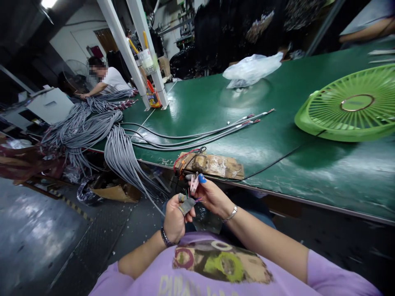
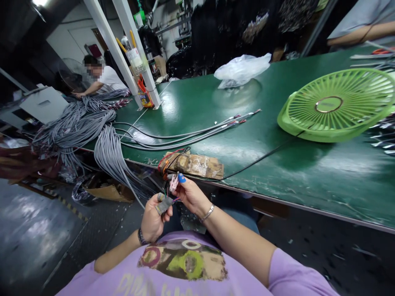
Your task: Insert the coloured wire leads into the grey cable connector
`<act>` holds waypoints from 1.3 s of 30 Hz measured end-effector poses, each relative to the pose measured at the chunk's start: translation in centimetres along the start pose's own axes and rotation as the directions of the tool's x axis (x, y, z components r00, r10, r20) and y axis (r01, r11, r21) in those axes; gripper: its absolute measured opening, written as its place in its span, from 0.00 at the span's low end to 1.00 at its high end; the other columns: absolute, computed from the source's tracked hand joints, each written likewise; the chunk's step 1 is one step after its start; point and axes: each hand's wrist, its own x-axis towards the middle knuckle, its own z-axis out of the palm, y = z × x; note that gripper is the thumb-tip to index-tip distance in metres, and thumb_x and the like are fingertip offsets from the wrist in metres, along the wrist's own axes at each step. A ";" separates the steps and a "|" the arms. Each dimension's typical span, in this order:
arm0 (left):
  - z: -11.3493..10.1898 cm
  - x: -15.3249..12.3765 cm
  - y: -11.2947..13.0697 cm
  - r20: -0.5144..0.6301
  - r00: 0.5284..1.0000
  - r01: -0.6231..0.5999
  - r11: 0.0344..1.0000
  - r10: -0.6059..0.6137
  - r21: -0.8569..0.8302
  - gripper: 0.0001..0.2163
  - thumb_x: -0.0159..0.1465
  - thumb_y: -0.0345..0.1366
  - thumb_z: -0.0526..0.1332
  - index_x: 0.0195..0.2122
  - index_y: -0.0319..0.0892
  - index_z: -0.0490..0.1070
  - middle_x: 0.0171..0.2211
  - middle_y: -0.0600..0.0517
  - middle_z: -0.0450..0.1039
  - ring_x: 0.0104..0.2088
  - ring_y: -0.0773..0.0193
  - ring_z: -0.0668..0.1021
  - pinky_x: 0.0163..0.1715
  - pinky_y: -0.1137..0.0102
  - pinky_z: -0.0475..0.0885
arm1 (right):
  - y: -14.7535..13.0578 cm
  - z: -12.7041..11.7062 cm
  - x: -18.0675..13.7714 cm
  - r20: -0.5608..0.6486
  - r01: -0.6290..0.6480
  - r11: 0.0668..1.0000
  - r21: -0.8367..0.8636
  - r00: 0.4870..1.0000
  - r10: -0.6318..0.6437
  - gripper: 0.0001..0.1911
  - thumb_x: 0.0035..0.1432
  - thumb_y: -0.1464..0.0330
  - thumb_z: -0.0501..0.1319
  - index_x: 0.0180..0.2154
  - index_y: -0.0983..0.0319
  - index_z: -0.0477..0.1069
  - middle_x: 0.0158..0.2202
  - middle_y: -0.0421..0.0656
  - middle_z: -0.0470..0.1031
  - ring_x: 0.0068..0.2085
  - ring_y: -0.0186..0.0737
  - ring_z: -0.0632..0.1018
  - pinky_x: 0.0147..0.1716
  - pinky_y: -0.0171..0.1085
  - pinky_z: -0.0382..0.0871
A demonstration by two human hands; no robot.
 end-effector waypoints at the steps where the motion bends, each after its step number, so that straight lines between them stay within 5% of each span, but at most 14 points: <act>1: 0.0 0.0 0.0 0.003 1.000 0.001 1.000 -0.001 0.001 0.11 0.52 0.38 0.64 0.22 0.40 0.63 0.14 0.57 0.68 0.11 0.76 0.63 0.11 0.79 0.50 | 0.1 -0.1 0.1 -0.008 0.010 1.000 0.009 1.000 -0.010 0.18 0.42 0.55 0.69 0.30 0.63 0.75 0.26 0.40 0.73 0.26 0.31 0.70 0.28 0.32 0.64; 17: -1.5 -1.0 0.0 0.073 0.990 0.116 0.993 -0.118 0.032 0.13 0.49 0.40 0.66 0.21 0.40 0.62 0.12 0.55 0.68 0.09 0.75 0.62 0.10 0.78 0.50 | -0.3 0.1 -0.8 0.005 -0.051 0.998 -0.031 0.999 0.052 0.16 0.51 0.56 0.63 0.34 0.62 0.74 0.27 0.41 0.73 0.25 0.31 0.70 0.24 0.30 0.66; 23: -2.5 0.4 0.0 0.322 0.873 0.413 0.906 -0.367 -0.087 0.11 0.46 0.36 0.64 0.22 0.42 0.60 0.08 0.57 0.61 0.07 0.74 0.57 0.09 0.78 0.45 | -0.5 0.2 -0.9 0.001 -0.032 0.997 -0.076 0.999 0.032 0.14 0.51 0.58 0.64 0.32 0.63 0.73 0.28 0.41 0.73 0.26 0.30 0.70 0.26 0.31 0.65; 27: -2.6 1.5 0.1 0.405 0.808 0.516 0.845 -0.427 -0.138 0.10 0.46 0.34 0.63 0.24 0.42 0.60 0.08 0.59 0.59 0.07 0.75 0.55 0.09 0.78 0.44 | -0.6 0.4 -0.9 -0.006 -0.052 0.996 -0.074 0.999 0.052 0.16 0.49 0.55 0.64 0.30 0.62 0.71 0.29 0.41 0.73 0.26 0.30 0.69 0.24 0.31 0.65; 39: -1.9 2.1 0.5 0.447 0.765 0.556 0.825 -0.463 -0.097 0.09 0.46 0.33 0.63 0.23 0.42 0.60 0.09 0.57 0.61 0.07 0.75 0.56 0.10 0.77 0.42 | -2.0 0.1 -1.2 0.009 -0.045 0.983 -0.177 0.999 0.047 0.13 0.49 0.59 0.65 0.29 0.63 0.72 0.24 0.40 0.72 0.26 0.31 0.70 0.26 0.31 0.63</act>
